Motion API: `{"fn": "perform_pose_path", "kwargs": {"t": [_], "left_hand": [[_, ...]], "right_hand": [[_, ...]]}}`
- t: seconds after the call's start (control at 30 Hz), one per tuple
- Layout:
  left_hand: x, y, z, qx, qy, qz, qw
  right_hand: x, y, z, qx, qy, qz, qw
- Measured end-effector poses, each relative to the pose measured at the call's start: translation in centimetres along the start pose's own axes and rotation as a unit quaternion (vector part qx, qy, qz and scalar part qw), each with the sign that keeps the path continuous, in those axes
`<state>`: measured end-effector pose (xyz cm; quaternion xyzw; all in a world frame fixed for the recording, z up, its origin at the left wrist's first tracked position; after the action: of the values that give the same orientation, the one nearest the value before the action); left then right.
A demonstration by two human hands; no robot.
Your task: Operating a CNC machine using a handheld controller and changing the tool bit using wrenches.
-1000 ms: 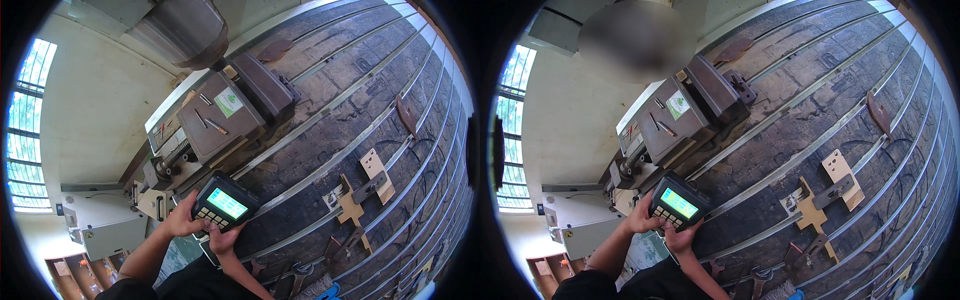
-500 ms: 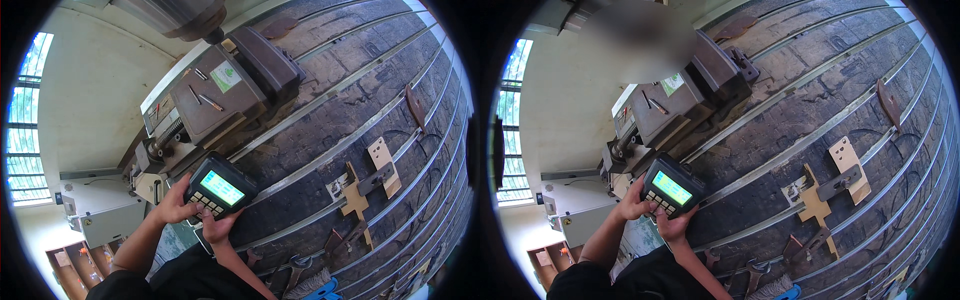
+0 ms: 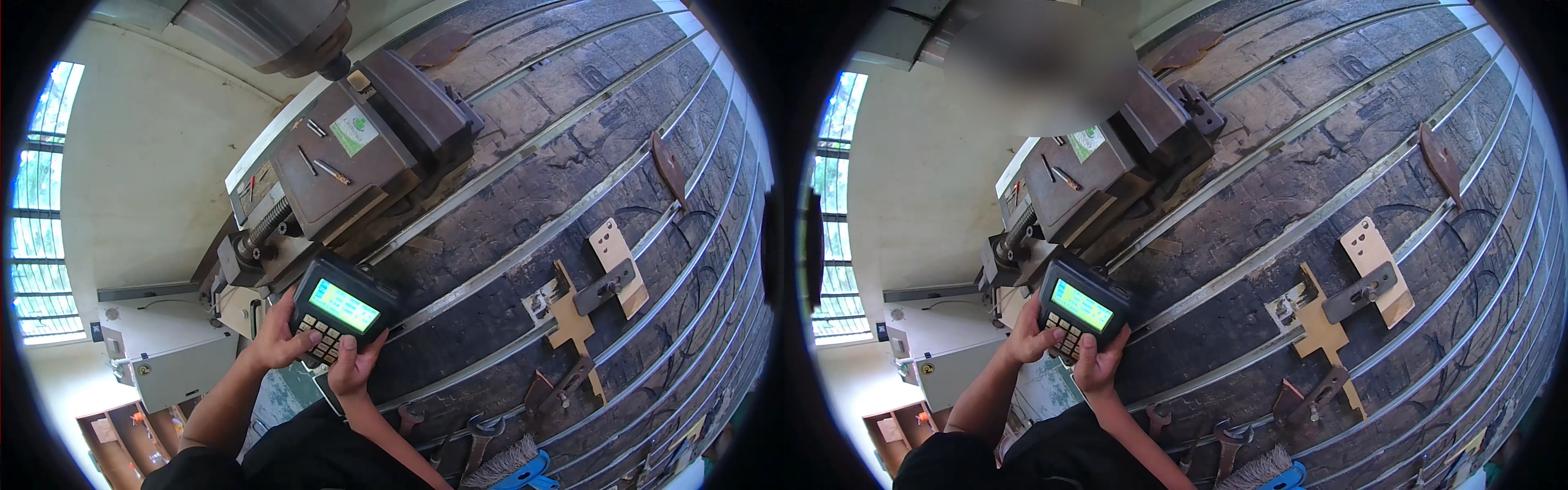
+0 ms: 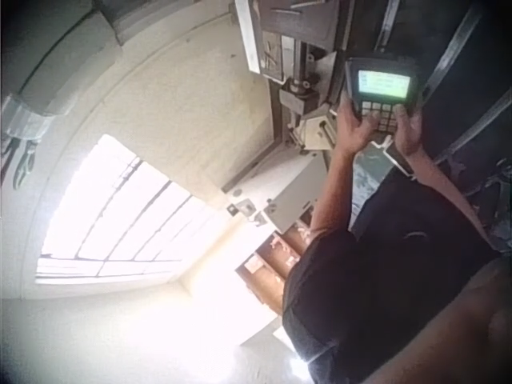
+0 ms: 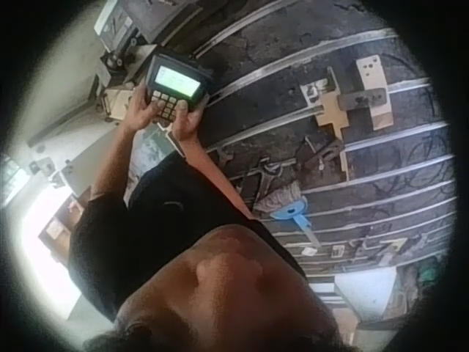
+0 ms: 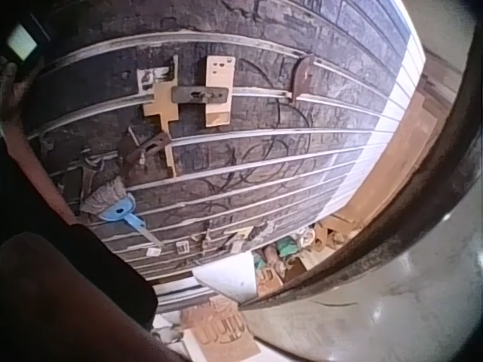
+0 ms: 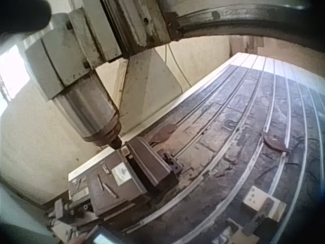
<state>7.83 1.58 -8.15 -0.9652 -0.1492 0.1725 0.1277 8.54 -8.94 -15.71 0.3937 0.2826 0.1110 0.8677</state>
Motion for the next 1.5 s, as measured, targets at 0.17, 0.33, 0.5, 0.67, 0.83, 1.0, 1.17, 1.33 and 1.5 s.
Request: {"fn": "perform_pose_path", "kwargs": {"t": [0.17,0.33,0.5,0.67,0.83,1.0,1.17,1.33,1.5], "left_hand": [[-0.4,-0.2,0.2,0.015,0.010,0.000,1.000],[-0.5,-0.3,0.5,0.049,0.005,0.017,0.999],[-0.2,-0.5,0.7,0.054,0.023,0.006,0.998],[0.3,-0.8,0.7,0.054,0.044,0.024,0.997],[0.8,-0.9,0.8,0.089,0.063,0.023,0.994],[0.9,-0.9,0.8,0.139,0.058,0.043,0.988],[1.0,-0.8,1.1,0.135,0.070,0.037,0.988],[1.1,-0.8,0.7,0.135,0.060,0.059,0.987],[1.3,-0.8,0.2,0.135,0.050,0.070,0.987]], "right_hand": [[-0.4,0.2,0.0,-0.023,-0.006,0.009,1.000],[-0.4,0.3,0.5,-0.018,-0.014,0.012,1.000],[-0.3,0.3,0.3,0.001,0.014,-0.004,1.000],[-0.1,0.5,0.1,0.004,0.013,-0.008,1.000],[0.0,0.1,-0.2,-0.045,-0.019,-0.027,0.998],[-0.1,0.0,-0.4,-0.020,-0.017,-0.015,1.000],[0.1,-0.3,-0.4,-0.009,-0.011,0.018,1.000],[0.1,-0.2,0.1,-0.007,-0.009,0.019,1.000],[0.1,-0.3,-0.3,-0.038,-0.027,0.006,0.999]]}}
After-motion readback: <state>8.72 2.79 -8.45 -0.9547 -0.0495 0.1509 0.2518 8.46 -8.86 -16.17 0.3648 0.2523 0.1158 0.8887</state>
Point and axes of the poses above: each hand's wrist, its own x-axis towards the middle knuckle, its own y-axis out of the palm, z = x × y, the point moved 3 cm from there along x, towards the middle knuckle, and after that the axes turned 9 degrees about y, right-handed, at the moved point
